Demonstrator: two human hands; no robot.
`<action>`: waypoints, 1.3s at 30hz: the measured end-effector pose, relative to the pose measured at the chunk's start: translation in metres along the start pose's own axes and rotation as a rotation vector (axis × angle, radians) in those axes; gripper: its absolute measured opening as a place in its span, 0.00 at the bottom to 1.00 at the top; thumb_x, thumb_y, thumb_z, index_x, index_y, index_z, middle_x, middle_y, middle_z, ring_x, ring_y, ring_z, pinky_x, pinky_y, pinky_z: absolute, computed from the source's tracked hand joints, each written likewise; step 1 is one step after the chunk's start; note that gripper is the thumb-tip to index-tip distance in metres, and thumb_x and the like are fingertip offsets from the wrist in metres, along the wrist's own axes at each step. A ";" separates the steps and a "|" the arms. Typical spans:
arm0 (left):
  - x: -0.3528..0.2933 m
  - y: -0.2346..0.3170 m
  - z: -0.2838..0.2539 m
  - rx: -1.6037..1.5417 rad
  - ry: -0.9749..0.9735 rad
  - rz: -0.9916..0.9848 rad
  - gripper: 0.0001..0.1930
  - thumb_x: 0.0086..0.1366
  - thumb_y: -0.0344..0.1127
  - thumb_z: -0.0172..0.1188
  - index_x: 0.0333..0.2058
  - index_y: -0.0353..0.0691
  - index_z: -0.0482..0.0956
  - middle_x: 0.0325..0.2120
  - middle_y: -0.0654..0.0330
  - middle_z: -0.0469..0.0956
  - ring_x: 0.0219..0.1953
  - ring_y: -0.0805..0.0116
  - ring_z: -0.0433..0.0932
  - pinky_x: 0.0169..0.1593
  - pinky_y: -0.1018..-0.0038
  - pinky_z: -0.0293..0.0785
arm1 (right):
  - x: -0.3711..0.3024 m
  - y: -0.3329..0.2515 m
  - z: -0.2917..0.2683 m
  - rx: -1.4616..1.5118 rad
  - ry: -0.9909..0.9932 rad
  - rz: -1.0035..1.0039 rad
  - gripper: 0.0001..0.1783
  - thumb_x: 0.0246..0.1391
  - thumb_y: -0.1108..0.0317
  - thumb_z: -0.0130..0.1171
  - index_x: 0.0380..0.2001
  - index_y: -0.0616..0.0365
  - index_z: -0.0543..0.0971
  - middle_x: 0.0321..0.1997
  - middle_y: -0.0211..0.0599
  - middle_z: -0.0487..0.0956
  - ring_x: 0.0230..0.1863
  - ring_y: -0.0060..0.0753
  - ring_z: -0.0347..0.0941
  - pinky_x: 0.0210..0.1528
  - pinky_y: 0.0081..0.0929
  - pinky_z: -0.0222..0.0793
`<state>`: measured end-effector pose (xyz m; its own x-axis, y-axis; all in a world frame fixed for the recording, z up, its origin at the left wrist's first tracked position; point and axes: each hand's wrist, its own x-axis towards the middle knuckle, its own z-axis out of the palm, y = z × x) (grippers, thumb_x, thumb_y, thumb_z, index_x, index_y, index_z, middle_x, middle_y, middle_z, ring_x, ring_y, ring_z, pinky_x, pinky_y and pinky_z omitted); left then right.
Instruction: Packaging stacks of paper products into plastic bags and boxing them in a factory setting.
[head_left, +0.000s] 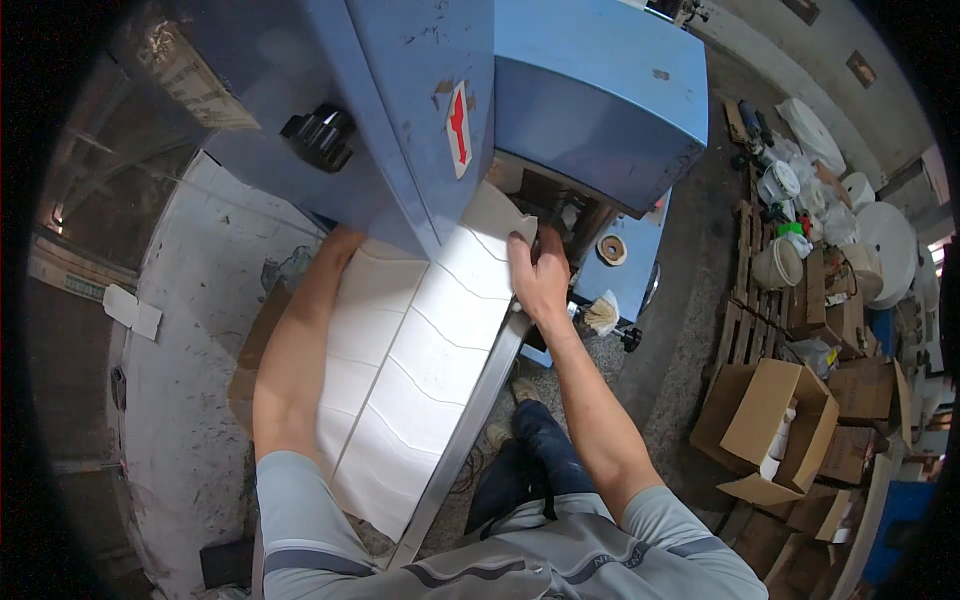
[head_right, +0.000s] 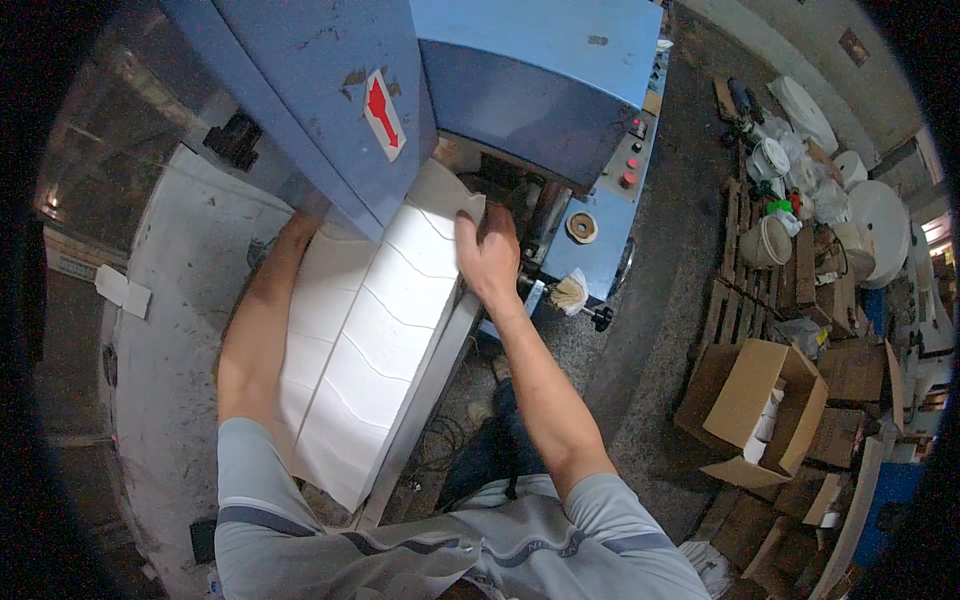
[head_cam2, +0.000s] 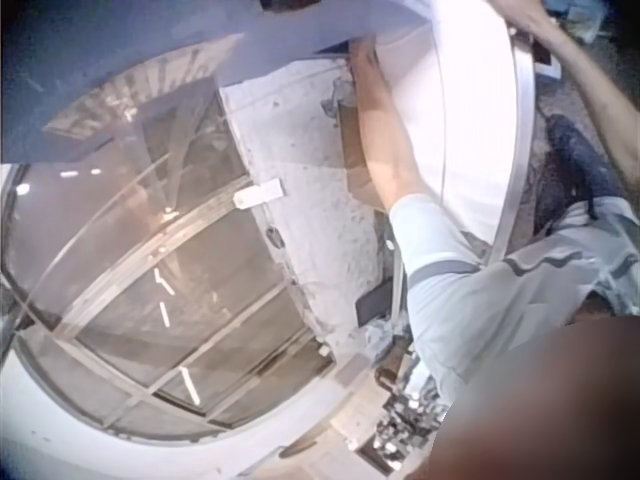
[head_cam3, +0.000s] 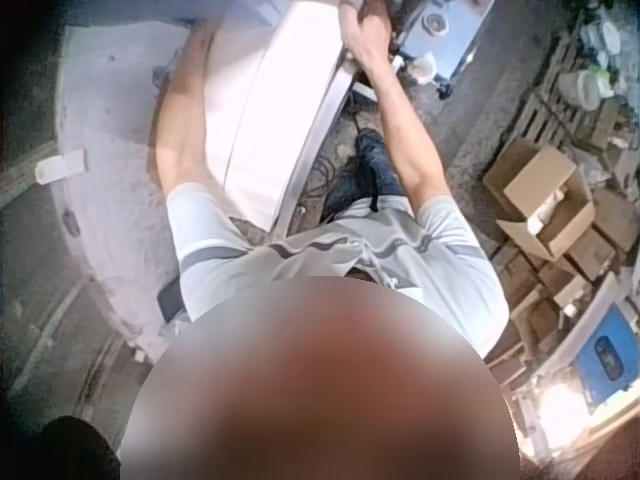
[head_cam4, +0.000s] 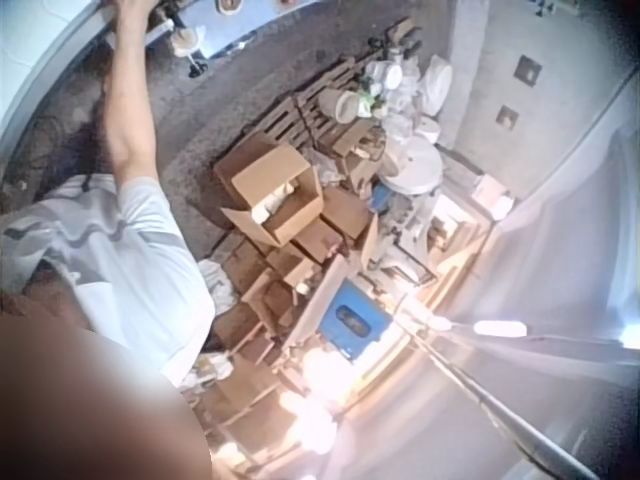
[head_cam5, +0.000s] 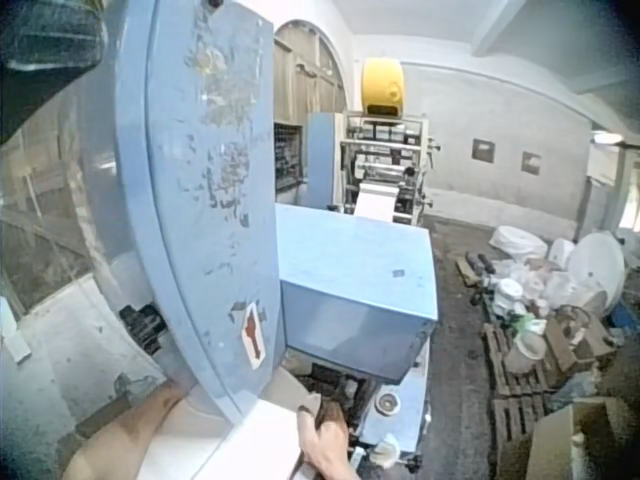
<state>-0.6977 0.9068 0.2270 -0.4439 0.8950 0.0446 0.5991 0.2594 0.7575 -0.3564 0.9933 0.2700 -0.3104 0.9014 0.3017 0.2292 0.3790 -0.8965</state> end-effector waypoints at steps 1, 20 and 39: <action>0.002 0.007 0.003 -0.007 -0.005 0.005 0.28 0.71 0.46 0.49 0.64 0.39 0.64 0.65 0.50 0.61 0.68 0.55 0.57 0.68 0.66 0.53 | 0.000 0.003 -0.002 -0.009 0.005 0.000 0.20 0.57 0.58 0.54 0.42 0.65 0.75 0.41 0.56 0.75 0.45 0.60 0.71 0.49 0.45 0.67; -0.017 0.052 0.003 0.010 -0.132 -0.116 0.35 0.70 0.50 0.48 0.68 0.36 0.53 0.70 0.51 0.49 0.73 0.58 0.44 0.72 0.72 0.41 | -0.009 0.005 -0.008 -0.038 -0.001 -0.020 0.21 0.58 0.57 0.55 0.45 0.65 0.75 0.43 0.57 0.75 0.46 0.60 0.72 0.49 0.45 0.67; -0.032 0.041 -0.018 0.135 -0.115 -0.017 0.37 0.71 0.57 0.40 0.66 0.31 0.55 0.69 0.47 0.53 0.72 0.57 0.48 0.70 0.73 0.43 | -0.026 -0.008 0.002 -0.013 -0.062 0.023 0.25 0.59 0.55 0.54 0.51 0.64 0.73 0.49 0.59 0.75 0.51 0.63 0.71 0.54 0.45 0.66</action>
<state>-0.6710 0.8828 0.2680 -0.3806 0.9235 -0.0483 0.6797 0.3148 0.6625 -0.3520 0.9661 0.2689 -0.3610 0.8956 0.2599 0.2489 0.3611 -0.8987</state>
